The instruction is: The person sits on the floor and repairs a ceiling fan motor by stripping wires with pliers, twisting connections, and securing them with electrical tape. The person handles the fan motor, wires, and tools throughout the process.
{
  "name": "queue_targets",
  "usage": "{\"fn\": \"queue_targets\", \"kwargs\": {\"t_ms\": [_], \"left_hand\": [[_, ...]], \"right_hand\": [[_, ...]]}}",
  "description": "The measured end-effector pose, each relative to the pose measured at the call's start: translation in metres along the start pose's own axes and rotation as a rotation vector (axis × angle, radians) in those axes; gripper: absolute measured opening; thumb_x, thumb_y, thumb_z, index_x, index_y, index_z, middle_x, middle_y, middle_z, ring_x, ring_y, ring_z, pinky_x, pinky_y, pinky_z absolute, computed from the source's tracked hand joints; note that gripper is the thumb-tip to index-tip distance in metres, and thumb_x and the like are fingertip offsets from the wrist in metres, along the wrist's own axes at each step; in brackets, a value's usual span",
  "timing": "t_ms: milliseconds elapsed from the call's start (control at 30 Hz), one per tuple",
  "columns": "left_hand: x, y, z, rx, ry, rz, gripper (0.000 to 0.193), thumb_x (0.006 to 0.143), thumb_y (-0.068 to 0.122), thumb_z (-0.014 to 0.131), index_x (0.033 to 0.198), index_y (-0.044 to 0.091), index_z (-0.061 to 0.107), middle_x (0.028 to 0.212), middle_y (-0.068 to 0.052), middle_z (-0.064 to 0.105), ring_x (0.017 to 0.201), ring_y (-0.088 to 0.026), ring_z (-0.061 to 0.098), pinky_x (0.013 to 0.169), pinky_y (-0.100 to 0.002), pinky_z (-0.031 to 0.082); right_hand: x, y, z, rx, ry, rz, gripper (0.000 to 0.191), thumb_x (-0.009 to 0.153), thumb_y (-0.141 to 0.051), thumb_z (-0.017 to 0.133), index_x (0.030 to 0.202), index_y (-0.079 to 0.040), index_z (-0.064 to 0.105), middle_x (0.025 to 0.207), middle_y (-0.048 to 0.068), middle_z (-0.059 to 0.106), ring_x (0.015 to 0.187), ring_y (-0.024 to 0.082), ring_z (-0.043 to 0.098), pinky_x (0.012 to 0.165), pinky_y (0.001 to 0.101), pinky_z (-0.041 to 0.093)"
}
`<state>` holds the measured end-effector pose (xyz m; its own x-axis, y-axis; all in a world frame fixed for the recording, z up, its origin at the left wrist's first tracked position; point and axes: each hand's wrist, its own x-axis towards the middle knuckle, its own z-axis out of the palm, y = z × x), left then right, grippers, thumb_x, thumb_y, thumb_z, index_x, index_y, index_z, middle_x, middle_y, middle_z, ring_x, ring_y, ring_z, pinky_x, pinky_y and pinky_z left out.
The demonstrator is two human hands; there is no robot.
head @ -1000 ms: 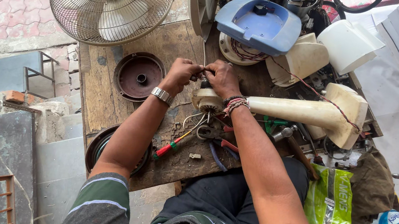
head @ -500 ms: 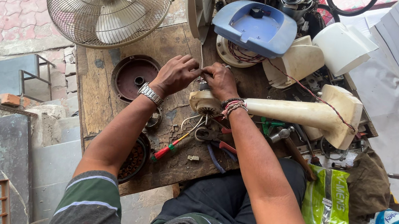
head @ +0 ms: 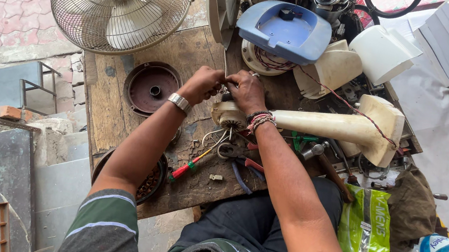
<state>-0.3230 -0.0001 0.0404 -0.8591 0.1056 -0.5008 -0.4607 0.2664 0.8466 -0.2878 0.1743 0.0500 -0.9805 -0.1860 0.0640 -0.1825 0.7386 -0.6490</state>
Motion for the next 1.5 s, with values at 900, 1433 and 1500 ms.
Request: {"fn": "queue_targets", "kwargs": {"t_ms": [900,1433,1500], "left_hand": [[-0.040,0.002,-0.012,0.533,0.245,0.858,0.013,0.092,0.017,0.070,0.101,0.008,0.071,0.083,-0.002,0.067,0.068,-0.014,0.065,0.060,-0.032,0.054],[0.002,-0.019,0.014,0.094,0.170,0.262,0.028,0.100,0.024,0.064,0.081,0.002,0.065,0.079,-0.009,0.065,0.063,-0.017,0.052,0.054,-0.032,0.043],[-0.004,-0.011,0.013,0.154,0.212,0.281,0.024,0.098,0.024,0.065,0.088,0.002,0.067,0.081,-0.009,0.068,0.064,-0.015,0.057,0.055,-0.029,0.046]], "right_hand": [[-0.006,-0.003,-0.005,0.040,0.099,-0.112,0.014,0.090,-0.025,0.074,0.099,-0.015,0.081,0.090,0.007,0.069,0.088,0.026,0.065,0.081,0.0407,0.051],[-0.012,0.004,-0.004,-0.087,0.200,-0.344,0.017,0.084,-0.012,0.072,0.098,-0.014,0.081,0.094,0.005,0.070,0.094,0.026,0.063,0.086,0.0389,0.053],[-0.010,0.003,-0.004,-0.102,0.176,-0.283,0.013,0.088,-0.016,0.071,0.098,-0.013,0.079,0.092,0.003,0.069,0.091,0.025,0.063,0.085,0.0391,0.052]]}}
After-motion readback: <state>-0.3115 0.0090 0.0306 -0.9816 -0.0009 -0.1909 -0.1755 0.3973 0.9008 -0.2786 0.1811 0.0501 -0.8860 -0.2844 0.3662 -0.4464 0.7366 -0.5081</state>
